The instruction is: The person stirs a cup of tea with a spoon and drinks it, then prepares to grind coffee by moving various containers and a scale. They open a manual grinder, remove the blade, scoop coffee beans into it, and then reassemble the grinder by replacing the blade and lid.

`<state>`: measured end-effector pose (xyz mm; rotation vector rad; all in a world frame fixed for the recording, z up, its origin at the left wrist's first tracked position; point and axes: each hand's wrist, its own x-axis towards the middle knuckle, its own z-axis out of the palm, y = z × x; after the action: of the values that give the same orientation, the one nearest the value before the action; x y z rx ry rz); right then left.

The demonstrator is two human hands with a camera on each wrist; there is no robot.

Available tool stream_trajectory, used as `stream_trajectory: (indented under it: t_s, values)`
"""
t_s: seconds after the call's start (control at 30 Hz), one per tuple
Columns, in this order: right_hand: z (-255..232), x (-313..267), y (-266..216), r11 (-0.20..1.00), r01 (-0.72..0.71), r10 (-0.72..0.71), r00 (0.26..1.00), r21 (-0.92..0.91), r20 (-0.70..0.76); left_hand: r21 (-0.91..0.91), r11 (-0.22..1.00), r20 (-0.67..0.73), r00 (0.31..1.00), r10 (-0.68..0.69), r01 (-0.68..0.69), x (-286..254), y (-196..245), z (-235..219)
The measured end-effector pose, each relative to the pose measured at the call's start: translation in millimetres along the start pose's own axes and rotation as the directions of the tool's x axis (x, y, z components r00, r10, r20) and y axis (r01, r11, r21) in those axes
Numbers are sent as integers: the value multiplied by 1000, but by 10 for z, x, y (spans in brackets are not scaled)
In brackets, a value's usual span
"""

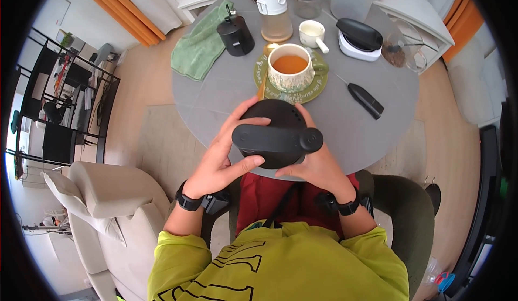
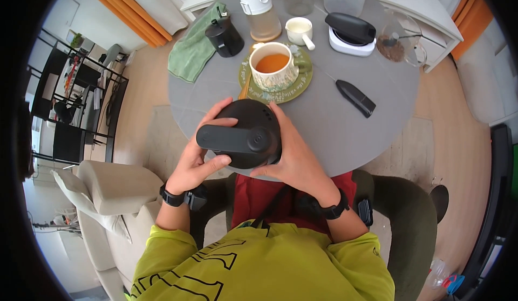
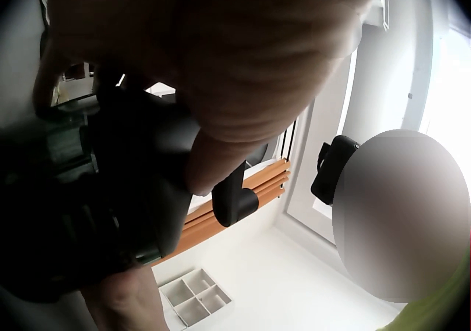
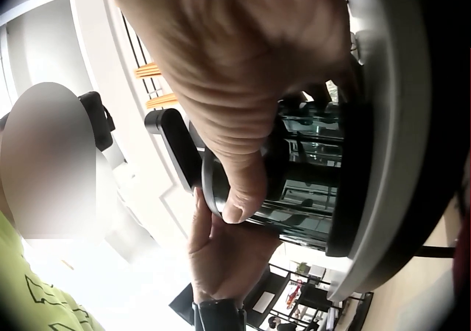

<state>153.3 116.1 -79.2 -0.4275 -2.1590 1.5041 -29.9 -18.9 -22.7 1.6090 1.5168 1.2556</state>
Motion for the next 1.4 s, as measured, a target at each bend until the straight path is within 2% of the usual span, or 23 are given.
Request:
stream_trajectory:
  t_s: [0.17, 0.27, 0.43, 0.57, 0.63, 0.73, 0.9, 1.1, 1.4]
  values:
    - [49, -4, 53, 999, -10, 11, 1000, 40, -15, -28, 999, -36, 999, 17, -18, 10, 21, 0]
    - [66, 11, 53, 998, 11, -9, 1000, 68, -24, -94, 996, -138, 990, -15, 2, 16, 54, 52]
    - [71, 13, 32, 994, 2, 1, 999, 108, -32, -179, 984, -157, 987, -13, -15, 4, 31, 82]
    - [67, 9, 68, 995, 20, -16, 999, 101, -37, -139, 989, -163, 986, 23, -46, -14, 22, 109]
    - [51, 4, 76, 997, 33, -30, 999, 75, -40, -133, 991, -189, 982, -20, -5, -11, 63, 125]
    - [47, 9, 51, 996, 5, -2, 999, 92, -33, -105, 994, -177, 984, -16, -3, -15, 54, 117]
    - [63, 17, 90, 995, 92, -89, 994, 45, -67, -103, 994, -93, 995, -36, 26, 48, 122, 12]
    - [50, 13, 58, 995, 98, -98, 992, 0, -80, -120, 993, -25, 1000, -15, 12, 100, 94, -58]
    - [122, -71, -21, 996, 79, -82, 990, -34, -112, -45, 998, -87, 995, 46, -50, 44, 45, 24]
